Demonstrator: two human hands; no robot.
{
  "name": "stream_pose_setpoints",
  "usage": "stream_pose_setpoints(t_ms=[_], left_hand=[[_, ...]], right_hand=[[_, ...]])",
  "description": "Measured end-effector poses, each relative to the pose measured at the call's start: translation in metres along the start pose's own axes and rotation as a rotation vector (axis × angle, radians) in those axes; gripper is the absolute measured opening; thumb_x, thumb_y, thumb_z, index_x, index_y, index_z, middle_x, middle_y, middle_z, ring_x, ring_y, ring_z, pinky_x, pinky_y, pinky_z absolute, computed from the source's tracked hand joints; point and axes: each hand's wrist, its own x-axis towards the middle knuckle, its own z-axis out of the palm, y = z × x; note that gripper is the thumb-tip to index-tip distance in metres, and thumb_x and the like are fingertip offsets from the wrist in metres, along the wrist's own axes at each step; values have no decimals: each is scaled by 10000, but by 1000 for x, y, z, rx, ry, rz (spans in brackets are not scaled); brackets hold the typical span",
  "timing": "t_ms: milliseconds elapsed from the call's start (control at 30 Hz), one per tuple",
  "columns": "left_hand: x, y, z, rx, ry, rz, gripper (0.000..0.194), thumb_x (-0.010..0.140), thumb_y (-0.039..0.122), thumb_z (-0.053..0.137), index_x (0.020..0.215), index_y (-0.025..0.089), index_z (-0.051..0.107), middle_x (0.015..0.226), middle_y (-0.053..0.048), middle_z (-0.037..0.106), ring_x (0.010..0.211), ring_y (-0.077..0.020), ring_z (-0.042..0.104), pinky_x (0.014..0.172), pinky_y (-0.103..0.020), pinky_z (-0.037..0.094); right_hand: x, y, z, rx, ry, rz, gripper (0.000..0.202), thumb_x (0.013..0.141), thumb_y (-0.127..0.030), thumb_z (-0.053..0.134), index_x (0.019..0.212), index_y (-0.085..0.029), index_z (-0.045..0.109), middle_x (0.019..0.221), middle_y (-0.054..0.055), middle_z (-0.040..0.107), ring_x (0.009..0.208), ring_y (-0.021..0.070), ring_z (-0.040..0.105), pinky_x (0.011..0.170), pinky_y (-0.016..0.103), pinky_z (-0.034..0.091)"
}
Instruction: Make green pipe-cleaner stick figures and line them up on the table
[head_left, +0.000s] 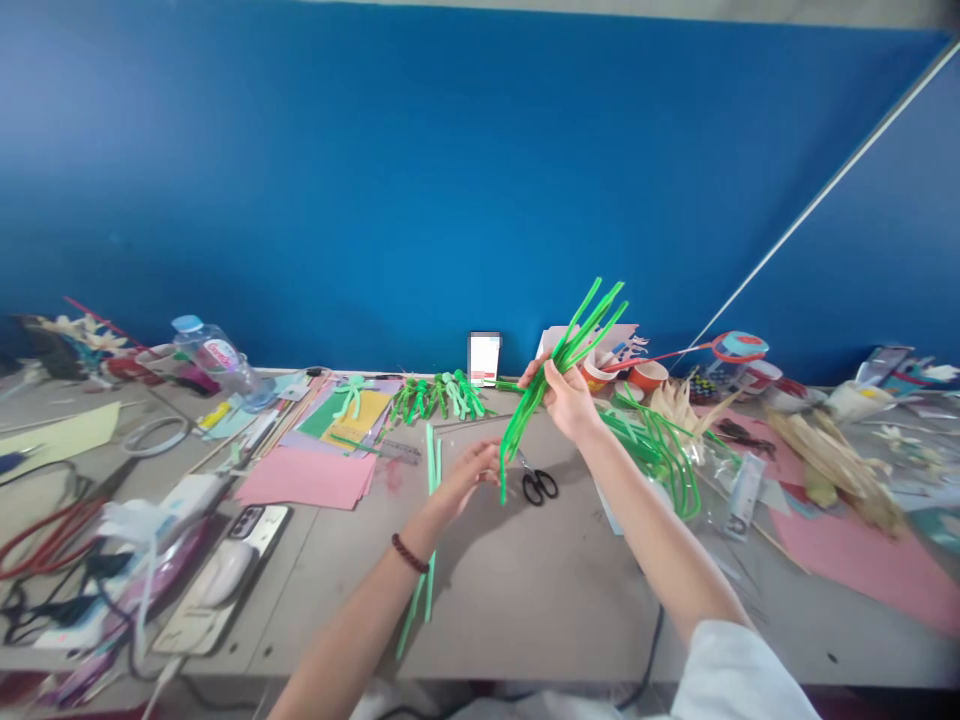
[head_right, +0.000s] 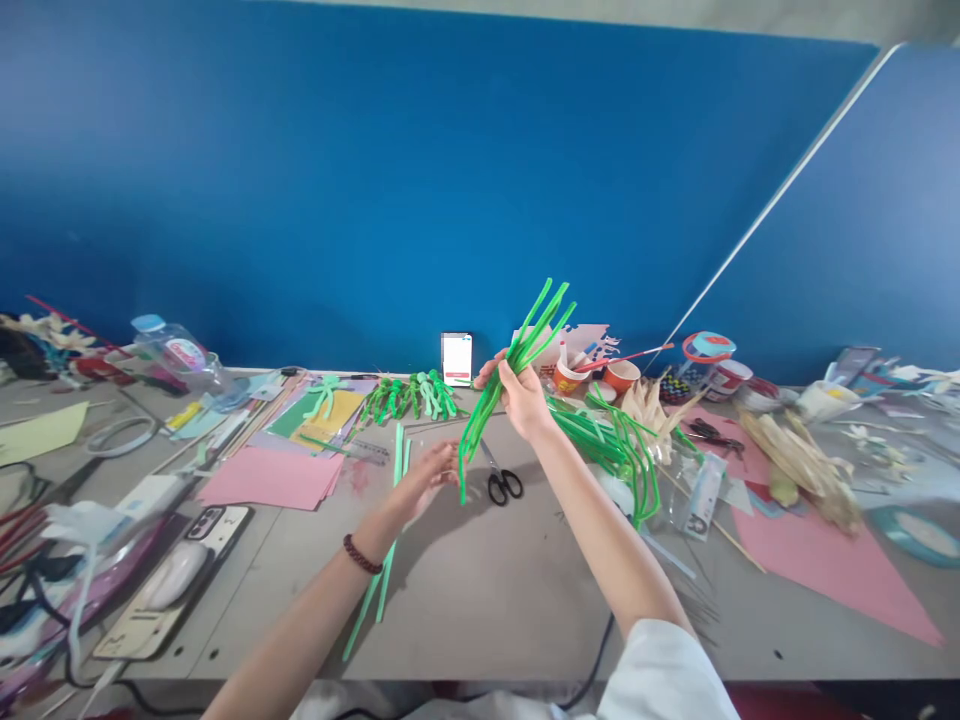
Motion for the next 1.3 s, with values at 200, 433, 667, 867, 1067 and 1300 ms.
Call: stream_pose_setpoints(t_ms=[200, 433, 667, 867, 1067, 1300], left_hand=[[-1, -17, -6, 372, 98, 129, 460, 812, 561, 476, 887, 148, 663, 496, 41, 447, 478, -100, 405, 520, -239, 341], [-8, -16, -17, 897, 363, 404, 385, 886, 444, 403, 817, 190, 684, 707, -42, 560, 689, -177, 517, 660, -293, 369], [-10, -15, -10, 698, 292, 347, 308, 845, 433, 490, 741, 199, 661, 665, -39, 588, 666, -188, 524, 633, -276, 373], [-8, -14, -7, 354, 9, 66, 348, 739, 494, 591, 631, 165, 618, 563, -32, 584, 596, -185, 547, 590, -284, 422], [-12, -10, -4, -55, -184, -181, 366, 715, 511, 622, 710, 147, 583, 596, -17, 580, 452, -104, 497, 483, -244, 391], [-9, -19, 0, -59, -50, -140, 413, 691, 564, 648, 742, 176, 517, 419, 126, 243, 323, -28, 168, 340, -179, 147]], right_hand=[[-4, 10, -1, 27, 4, 93, 275, 758, -365, 678, 961, -253, 528, 861, -14, 677, 869, 190, 661, 741, 361, 559], [-4, 25, -9, 95, 118, 209, 319, 717, -315, 711, 979, -247, 541, 873, 4, 704, 891, 214, 669, 753, 391, 557], [-27, 57, 0, 123, 110, 376, 254, 719, -304, 684, 920, -243, 541, 742, 6, 676, 749, 219, 668, 625, 368, 539], [-43, 73, 16, 230, 101, 455, 215, 720, -282, 666, 884, -237, 534, 548, -79, 488, 427, 98, 447, 472, 264, 446], [-50, 78, 28, 11, 58, 387, 287, 776, -477, 589, 904, -221, 565, 583, -68, 454, 474, 81, 404, 458, 206, 386], [-27, 59, -16, -786, -296, 139, 337, 812, -507, 528, 955, -216, 619, 918, 55, 636, 867, 222, 586, 813, 376, 472]])
